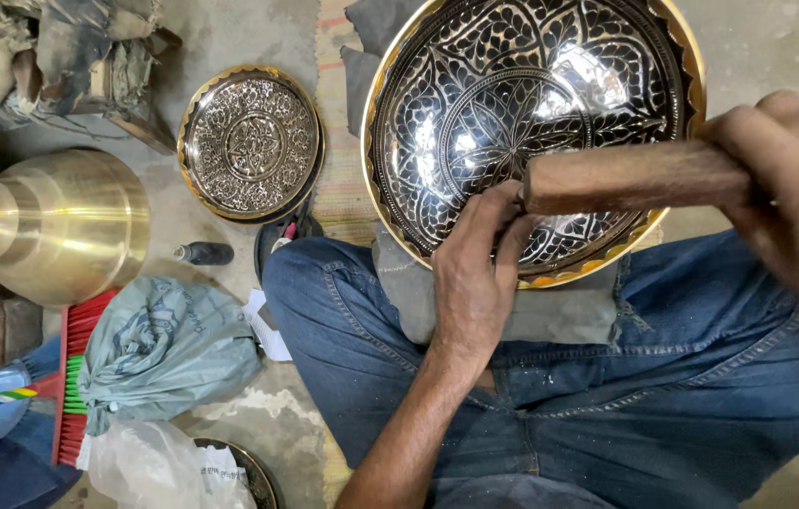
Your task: The person uses a hammer and chisel to engrave intricate patterns into a large metal plate. They then rub the surface with a sanding block to smooth and polish the engraved areas.
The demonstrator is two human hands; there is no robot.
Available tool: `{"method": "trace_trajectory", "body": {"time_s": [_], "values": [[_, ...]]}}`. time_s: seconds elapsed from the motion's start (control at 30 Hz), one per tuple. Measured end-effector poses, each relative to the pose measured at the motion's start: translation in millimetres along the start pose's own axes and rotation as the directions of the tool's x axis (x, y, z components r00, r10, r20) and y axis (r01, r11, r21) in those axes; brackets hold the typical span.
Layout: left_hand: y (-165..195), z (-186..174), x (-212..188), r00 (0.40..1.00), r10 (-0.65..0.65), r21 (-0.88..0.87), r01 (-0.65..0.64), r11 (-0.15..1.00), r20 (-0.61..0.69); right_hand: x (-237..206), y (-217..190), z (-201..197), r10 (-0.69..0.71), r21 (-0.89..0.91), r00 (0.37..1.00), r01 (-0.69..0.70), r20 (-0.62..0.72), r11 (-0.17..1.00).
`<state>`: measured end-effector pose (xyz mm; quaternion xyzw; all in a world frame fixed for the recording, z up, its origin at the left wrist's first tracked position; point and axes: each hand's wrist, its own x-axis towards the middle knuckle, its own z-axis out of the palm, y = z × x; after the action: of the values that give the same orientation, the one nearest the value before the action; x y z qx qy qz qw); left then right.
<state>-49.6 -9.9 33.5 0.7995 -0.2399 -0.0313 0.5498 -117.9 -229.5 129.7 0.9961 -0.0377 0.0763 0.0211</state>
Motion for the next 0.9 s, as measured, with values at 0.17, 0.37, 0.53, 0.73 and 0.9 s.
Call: {"method": "trace_trajectory", "body": {"time_s": [0.17,0.37,0.53,0.73,0.9], "values": [[-5.3,2.3,-0.9,0.997,0.071,0.006,-0.071,0.997,-0.015,1.0,2.8,5.9,-0.009,-0.053,0.999,0.011,0.039,0.999],[-5.1,0.7,-0.4,1.000,0.009,-0.031,-0.009,0.999,-0.003,-2.2,4.5,11.8,-0.023,-0.144,0.998,0.031,0.058,0.989],[-5.0,2.9,0.9,1.000,0.025,-0.026,-0.025,0.999,-0.007,4.9,13.2,13.0,0.025,-0.010,0.993,-0.024,0.115,1.000],[-2.5,1.5,1.3,0.998,0.051,0.011,-0.051,0.999,-0.027,-0.2,19.0,21.3,0.027,0.168,0.993,-0.046,0.112,0.985],[0.6,0.0,0.1,0.997,0.070,0.038,-0.068,0.997,-0.045,-8.2,21.8,29.1,-0.089,-0.248,0.995,0.096,0.037,0.964]]}}
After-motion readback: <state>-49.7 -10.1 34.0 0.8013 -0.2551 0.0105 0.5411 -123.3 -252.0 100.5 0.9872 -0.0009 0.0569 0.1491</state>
